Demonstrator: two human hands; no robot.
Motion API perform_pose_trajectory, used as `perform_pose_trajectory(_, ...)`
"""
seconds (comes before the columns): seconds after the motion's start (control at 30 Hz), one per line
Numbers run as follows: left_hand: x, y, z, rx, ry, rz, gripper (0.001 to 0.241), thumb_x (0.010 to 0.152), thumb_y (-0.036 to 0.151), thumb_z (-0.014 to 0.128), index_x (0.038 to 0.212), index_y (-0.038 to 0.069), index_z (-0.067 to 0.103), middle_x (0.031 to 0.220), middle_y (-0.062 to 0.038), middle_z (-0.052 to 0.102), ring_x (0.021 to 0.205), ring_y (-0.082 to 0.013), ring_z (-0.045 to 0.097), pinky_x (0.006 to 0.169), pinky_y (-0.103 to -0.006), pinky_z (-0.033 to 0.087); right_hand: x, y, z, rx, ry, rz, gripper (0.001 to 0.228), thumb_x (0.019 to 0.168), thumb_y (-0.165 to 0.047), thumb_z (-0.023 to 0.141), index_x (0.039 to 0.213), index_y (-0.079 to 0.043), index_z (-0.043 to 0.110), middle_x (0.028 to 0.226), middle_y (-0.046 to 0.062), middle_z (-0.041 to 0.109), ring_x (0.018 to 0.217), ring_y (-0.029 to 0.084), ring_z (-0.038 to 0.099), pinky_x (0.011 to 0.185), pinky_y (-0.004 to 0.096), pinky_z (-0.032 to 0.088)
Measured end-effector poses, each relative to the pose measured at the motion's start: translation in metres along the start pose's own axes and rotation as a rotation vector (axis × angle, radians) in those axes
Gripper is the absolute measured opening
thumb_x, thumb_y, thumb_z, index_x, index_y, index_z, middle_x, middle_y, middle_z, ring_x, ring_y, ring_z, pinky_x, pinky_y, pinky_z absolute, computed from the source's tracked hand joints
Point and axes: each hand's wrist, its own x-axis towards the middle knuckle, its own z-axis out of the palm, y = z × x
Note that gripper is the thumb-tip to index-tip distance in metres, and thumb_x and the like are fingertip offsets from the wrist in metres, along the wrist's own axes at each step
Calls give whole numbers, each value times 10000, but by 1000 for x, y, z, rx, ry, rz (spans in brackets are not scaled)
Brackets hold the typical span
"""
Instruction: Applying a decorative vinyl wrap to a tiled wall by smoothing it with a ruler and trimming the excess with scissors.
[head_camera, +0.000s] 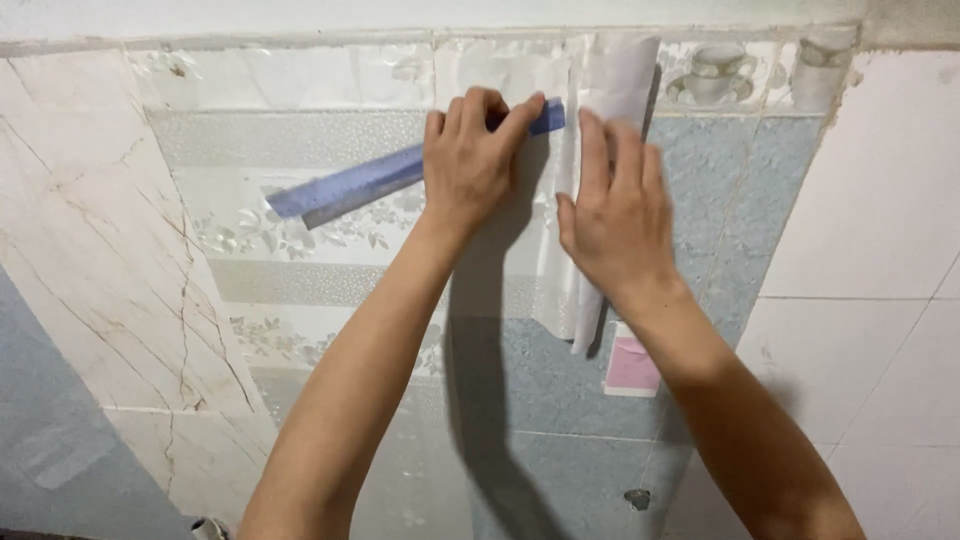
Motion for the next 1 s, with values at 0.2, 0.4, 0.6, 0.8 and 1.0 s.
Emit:
perform_pose_trajectory(0.2,-97,16,-13,-147,-79,72,340,1038,228,453,1277,359,656,970,-30,531,797,-247,564,697,-368,431,3,9,2,353,-14,171,1000,685,-94,951,1478,123,382,1167,359,501,980,636,580,871,663,491)
perform_pose_trajectory(0.4,-69,13,-9,-80,-6,55,369,1002,206,479,1273,382,658,949,-34,521,763,-257,540,675,-383,429,6,17,56,46,426,-367,285,930,-185,739,1188,-72,781,1065,201,646,960,362,677,904,435,558)
perform_pose_trajectory(0.6,-76,15,-1,-55,34,19,378,1006,309,485,1350,365,631,954,-24,509,745,-239,512,673,-374,418,-5,-4,14,303,-301,34,320,821,-384,797,901,-112,649,808,127,664,764,379,722,666,496,586)
perform_pose_trajectory(0.8,-169,54,-27,-155,-86,26,283,1032,313,483,1224,324,691,941,-44,544,733,-239,525,681,-354,416,-20,17,23,267,-218,181,678,714,-160,813,1285,33,503,1185,279,495,909,584,671,723,614,596)
perform_pose_trajectory(1.0,-92,30,-5,-54,17,-23,285,1015,271,475,1209,353,667,928,-12,510,742,-226,520,659,-355,412,24,8,1,475,-324,505,927,782,-244,906,1418,10,282,1285,360,545,1190,613,562,991,667,461)
